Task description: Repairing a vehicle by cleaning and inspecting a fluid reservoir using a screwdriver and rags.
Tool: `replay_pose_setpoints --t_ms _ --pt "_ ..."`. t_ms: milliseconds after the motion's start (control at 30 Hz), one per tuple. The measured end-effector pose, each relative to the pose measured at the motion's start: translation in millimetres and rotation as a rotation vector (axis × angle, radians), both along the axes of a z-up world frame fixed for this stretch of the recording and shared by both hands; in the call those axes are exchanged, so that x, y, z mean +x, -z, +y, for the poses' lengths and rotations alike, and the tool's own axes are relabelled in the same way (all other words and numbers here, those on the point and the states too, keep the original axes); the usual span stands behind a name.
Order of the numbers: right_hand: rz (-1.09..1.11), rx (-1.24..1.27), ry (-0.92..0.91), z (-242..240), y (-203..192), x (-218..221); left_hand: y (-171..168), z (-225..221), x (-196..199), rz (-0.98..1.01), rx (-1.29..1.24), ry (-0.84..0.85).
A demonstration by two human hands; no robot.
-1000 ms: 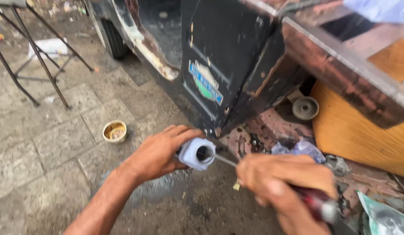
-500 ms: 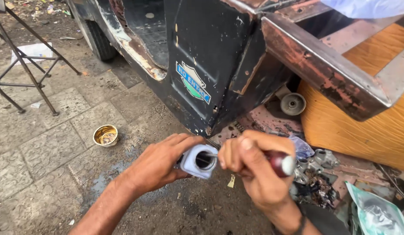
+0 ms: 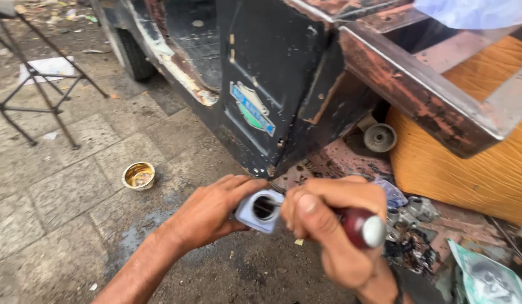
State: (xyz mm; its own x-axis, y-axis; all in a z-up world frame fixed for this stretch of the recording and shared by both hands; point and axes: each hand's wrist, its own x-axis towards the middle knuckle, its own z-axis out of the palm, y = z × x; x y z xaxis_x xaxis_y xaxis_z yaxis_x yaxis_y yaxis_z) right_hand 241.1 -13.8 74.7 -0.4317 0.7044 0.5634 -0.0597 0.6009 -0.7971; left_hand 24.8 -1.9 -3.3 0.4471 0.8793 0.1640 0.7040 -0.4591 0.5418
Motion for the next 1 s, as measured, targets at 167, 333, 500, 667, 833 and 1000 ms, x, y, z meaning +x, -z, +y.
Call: replay_pose_setpoints --t_ms 167,333,500,667,833,1000 --pt "-0.034 -0.031 0.016 3.8 9.8 -0.4 -10.3 -8.3 1.1 -0.057 0.055 0.047" --pt "0.237 0.236 -0.058 -17.2 0.6 -9.0 -22.1 -12.6 8.4 -0.082 0.055 0.0" --pt "0.281 0.273 -0.102 -15.2 12.4 -6.9 -22.9 -17.0 6.0 -0.09 0.051 0.015" --pt "0.535 -0.161 -0.042 0.9 32.9 -15.7 -6.7 -17.4 2.7 -0.066 0.054 -0.001" --pt "0.614 -0.291 -0.067 -7.6 17.3 -7.4 4.8 -16.8 -2.4 -0.08 0.132 0.015" --pt "0.754 -0.311 -0.098 -11.4 6.9 6.7 -5.2 -17.2 -0.9 -0.069 0.098 -0.012"
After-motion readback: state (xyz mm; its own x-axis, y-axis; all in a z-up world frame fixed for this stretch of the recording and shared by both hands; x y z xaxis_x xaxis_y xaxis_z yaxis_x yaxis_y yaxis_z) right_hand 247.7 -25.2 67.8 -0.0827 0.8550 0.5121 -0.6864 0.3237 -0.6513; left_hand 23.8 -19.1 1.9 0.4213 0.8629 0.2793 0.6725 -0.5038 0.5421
